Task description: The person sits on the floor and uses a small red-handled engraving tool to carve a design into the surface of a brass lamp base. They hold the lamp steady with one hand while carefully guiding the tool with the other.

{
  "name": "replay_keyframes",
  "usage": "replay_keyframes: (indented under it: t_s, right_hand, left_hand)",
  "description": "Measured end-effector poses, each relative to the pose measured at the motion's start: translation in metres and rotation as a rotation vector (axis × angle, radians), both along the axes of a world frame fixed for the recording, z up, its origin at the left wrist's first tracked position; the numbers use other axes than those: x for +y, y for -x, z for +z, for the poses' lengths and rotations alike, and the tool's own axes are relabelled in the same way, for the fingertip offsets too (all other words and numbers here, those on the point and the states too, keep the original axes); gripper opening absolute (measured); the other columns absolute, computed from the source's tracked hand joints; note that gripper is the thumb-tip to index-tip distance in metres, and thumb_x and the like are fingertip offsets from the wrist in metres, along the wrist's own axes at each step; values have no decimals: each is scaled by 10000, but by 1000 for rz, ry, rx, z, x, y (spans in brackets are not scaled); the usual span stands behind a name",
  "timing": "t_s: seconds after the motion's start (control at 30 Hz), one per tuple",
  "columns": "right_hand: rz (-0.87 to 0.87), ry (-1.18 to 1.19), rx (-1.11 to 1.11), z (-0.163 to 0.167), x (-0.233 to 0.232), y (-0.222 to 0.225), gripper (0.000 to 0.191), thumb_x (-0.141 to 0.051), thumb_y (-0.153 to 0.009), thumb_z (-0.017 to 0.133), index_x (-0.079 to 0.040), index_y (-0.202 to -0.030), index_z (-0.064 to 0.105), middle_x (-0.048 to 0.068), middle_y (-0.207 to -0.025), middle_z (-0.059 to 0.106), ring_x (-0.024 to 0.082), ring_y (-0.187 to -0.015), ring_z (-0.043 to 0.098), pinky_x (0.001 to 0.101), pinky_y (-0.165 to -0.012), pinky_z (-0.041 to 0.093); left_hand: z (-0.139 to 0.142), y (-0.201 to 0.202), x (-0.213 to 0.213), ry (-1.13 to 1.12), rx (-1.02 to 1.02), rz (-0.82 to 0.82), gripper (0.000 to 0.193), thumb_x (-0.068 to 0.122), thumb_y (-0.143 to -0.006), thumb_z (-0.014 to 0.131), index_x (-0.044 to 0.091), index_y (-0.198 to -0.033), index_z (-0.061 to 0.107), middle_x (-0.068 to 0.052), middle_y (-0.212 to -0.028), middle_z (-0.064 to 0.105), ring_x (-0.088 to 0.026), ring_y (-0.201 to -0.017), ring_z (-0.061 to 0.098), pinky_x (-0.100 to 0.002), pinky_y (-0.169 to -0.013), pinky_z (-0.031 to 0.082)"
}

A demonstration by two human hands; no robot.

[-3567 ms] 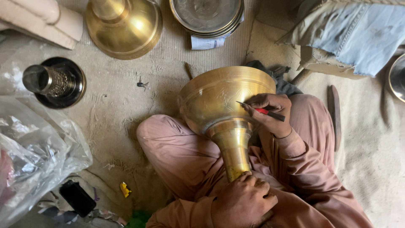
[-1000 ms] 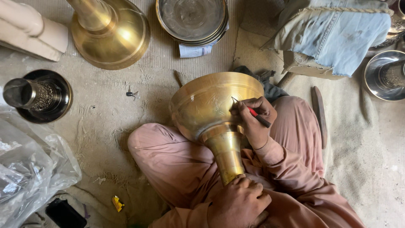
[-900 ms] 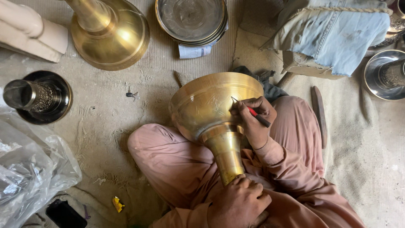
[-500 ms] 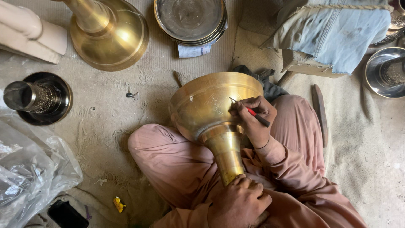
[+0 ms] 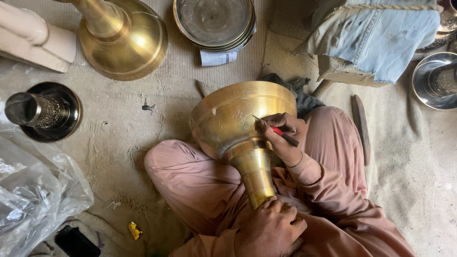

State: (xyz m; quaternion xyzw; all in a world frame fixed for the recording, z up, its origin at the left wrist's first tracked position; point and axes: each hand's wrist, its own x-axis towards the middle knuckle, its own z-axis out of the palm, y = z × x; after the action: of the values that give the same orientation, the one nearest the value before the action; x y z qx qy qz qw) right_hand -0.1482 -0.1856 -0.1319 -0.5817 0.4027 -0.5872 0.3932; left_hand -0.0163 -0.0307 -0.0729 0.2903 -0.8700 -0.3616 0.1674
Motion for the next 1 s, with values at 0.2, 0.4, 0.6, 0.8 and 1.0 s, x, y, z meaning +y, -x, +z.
replay_keyframes:
  t_s: [0.2,0.4,0.6,0.8,1.0]
  right_hand:
    - [11,91,124,1,-3,1,155,8,-938,763,5,-832,651,130,-877,771,127,-754,746,230,-639,572]
    - [5,86,71,-2,-1,1,183,14,-944,742,3,-811,616,142,-876,766,136,-755,740,238,-640,570]
    - [25,0,-159,-8,6,0,166,29,-1010,671,14,-890,557,165,-940,735,173,-859,738,308,-761,625]
    - [-10,-19,-143,-11,8,1,155,46,-1006,661,14,-905,547,165,-942,726,169,-854,730,308,-760,623]
    - [-23,15,-105,-13,7,-1,167,46,-1003,674,16,-898,547,174,-946,733,171,-858,738,288,-734,617]
  left_hand:
    - [1,0,-1,-1,-17,1,260,250,-895,666,40,-1026,743,-222,-1014,677,-455,-992,701,-567,-893,575]
    - [2,-2,-1,17,-10,-2,249,249,-887,668,39,-1004,734,-220,-1014,671,-459,-991,693,-567,-888,568]
    - [2,-1,2,35,-4,20,225,260,-884,674,47,-939,719,-189,-971,662,-421,-965,695,-550,-890,579]
    - [0,-1,2,58,-16,32,200,233,-876,673,54,-951,721,-177,-972,663,-400,-976,700,-526,-874,587]
    - [0,0,2,30,-11,35,213,231,-888,670,60,-994,738,-188,-1020,686,-409,-990,702,-525,-848,584]
